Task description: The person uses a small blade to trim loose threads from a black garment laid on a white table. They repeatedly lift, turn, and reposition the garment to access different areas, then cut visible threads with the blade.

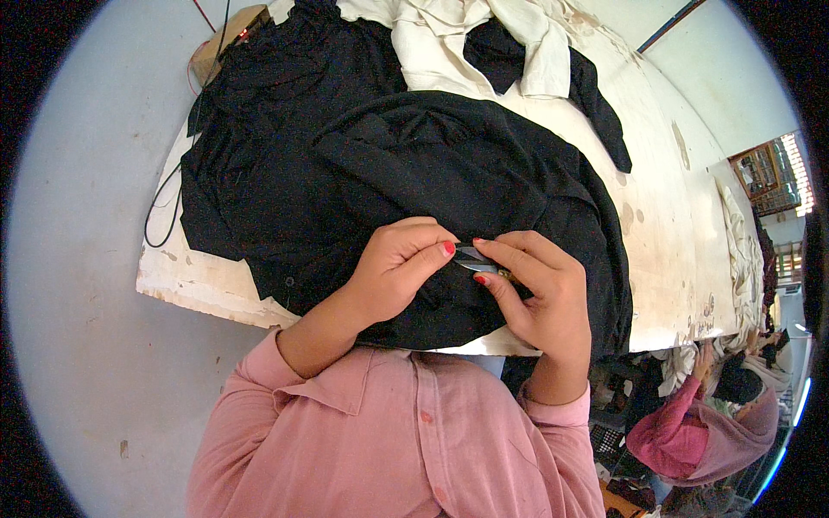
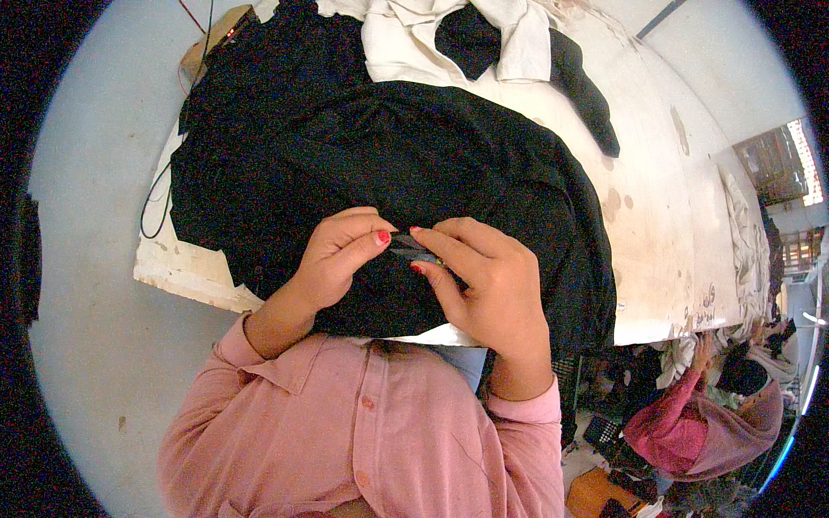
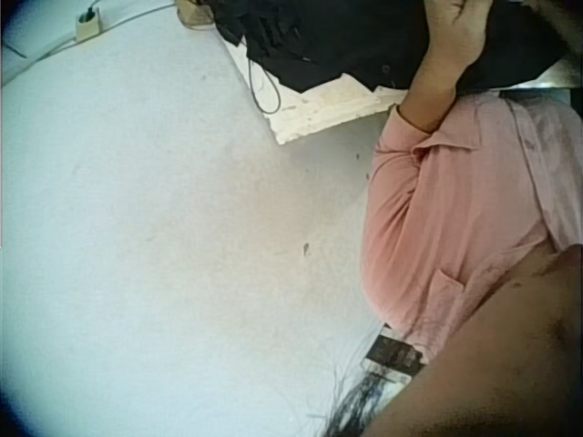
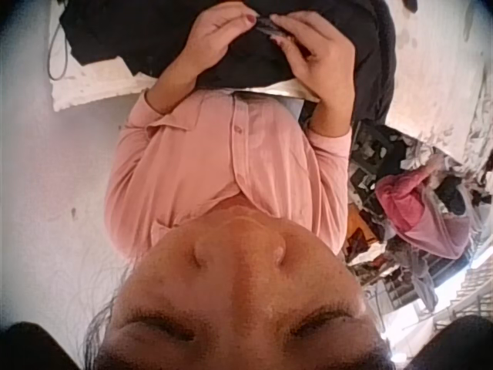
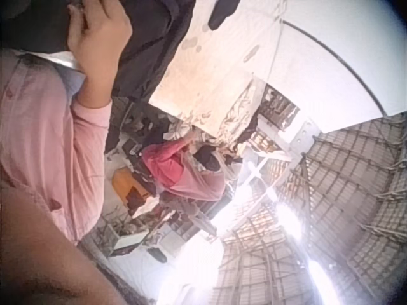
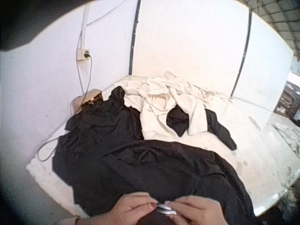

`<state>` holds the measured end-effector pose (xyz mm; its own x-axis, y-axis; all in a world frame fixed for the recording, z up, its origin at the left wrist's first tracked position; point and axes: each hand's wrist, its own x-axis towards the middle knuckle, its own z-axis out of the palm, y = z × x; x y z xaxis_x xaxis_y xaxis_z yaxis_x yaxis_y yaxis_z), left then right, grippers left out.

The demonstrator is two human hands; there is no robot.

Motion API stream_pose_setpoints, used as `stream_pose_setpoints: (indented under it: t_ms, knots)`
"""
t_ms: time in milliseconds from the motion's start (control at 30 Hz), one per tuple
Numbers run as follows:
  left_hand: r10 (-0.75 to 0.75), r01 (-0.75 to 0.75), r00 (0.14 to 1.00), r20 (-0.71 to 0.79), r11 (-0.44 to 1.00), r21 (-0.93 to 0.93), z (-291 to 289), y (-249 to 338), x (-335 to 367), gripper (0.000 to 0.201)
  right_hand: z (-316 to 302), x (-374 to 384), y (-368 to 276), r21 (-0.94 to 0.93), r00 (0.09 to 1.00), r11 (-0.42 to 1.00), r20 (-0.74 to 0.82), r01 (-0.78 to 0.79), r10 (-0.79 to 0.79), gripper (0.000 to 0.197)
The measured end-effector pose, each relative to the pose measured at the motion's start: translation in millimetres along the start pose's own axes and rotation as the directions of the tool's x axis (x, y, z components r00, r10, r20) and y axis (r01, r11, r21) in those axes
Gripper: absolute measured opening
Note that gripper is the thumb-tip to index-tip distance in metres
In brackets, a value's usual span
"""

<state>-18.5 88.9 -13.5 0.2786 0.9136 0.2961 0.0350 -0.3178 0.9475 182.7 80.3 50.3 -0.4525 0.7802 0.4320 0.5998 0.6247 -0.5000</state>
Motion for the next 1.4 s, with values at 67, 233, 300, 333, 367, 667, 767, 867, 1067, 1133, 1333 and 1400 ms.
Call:
stream_pose_setpoints:
  t_ms: [67, 233, 300, 333, 367, 667, 767, 867, 1067, 1133, 1333, 1400]
  knots:
    - [0.000, 0.000, 1.000, -0.001, 1.000, -0.007, -0.4, 1.3, -0.4, 0.021, -0.1, 0.6, 0.0, 0.005, 1.000, 1.000, 0.005, -0.012, 0.012, 0.026]
    - [0.014, -0.015, 1.000, 0.009, 1.000, 0.021, -0.6, 3.0, 0.3, 0.022, -1.9, 1.0, -0.2, 0.005, 1.000, 1.000, 0.013, -0.020, 0.020, 0.023]
    - [0.030, -0.031, 1.000, 0.006, 0.998, 0.049, -0.8, 3.8, -0.1, 0.022, -2.1, 0.5, 3.0, 0.011, 0.999, 1.000, 0.034, -0.011, 0.011, 0.022]
    - [0.032, -0.031, 0.999, -0.002, 0.998, 0.046, -0.9, 4.0, -0.1, 0.022, -1.5, 0.0, 4.8, 0.058, 1.000, 0.998, 0.023, -0.021, 0.019, 0.024]
    - [0.033, -0.032, 0.999, -0.011, 0.999, 0.043, -0.9, 4.2, -0.2, 0.022, -0.3, -0.8, 7.1, 0.106, 1.000, 0.994, 0.013, -0.029, 0.028, 0.026]
    - [0.218, -0.214, 0.975, -0.038, 0.973, 0.087, -1.3, -5.4, -2.1, 0.011, 24.7, -14.8, 13.9, 0.224, 0.918, 0.950, -0.283, -0.218, 0.277, 0.022]
    - [0.181, -0.183, 0.983, 0.029, 0.976, 0.121, -4.8, -2.8, -2.1, 0.015, 25.8, -18.1, 6.6, -0.052, 0.909, 0.990, -0.392, 0.130, -0.140, 0.029]
    - [0.138, -0.138, 0.990, 0.003, 0.990, -0.040, -6.9, -2.8, -3.9, 0.018, 29.1, -21.9, -1.2, -0.233, 0.907, 0.935, -0.265, 0.269, -0.327, 0.024]
    - [0.216, -0.215, 0.976, -0.014, 0.976, 0.030, -3.7, -1.7, -1.2, 0.019, 32.6, -21.7, 0.9, -0.161, 0.938, 0.955, -0.205, 0.249, -0.279, 0.033]
    - [0.196, -0.195, 0.981, -0.014, 0.980, 0.050, -2.9, -4.8, -1.3, 0.023, 29.0, -19.1, -2.3, -0.051, 0.958, 0.986, -0.233, 0.160, -0.167, 0.041]
    - [0.051, -0.025, 0.991, 0.127, 0.980, -0.195, -3.9, 2.3, -4.1, 0.044, 33.4, -18.6, 3.5, 0.088, 0.955, 0.996, -0.291, -0.025, 0.049, 0.054]
    - [0.102, -0.103, 0.994, -0.036, 0.994, -0.032, 5.6, 6.4, -7.7, 0.059, 34.0, -22.0, 9.3, 0.004, 0.905, 0.998, -0.421, -0.060, 0.056, 0.049]
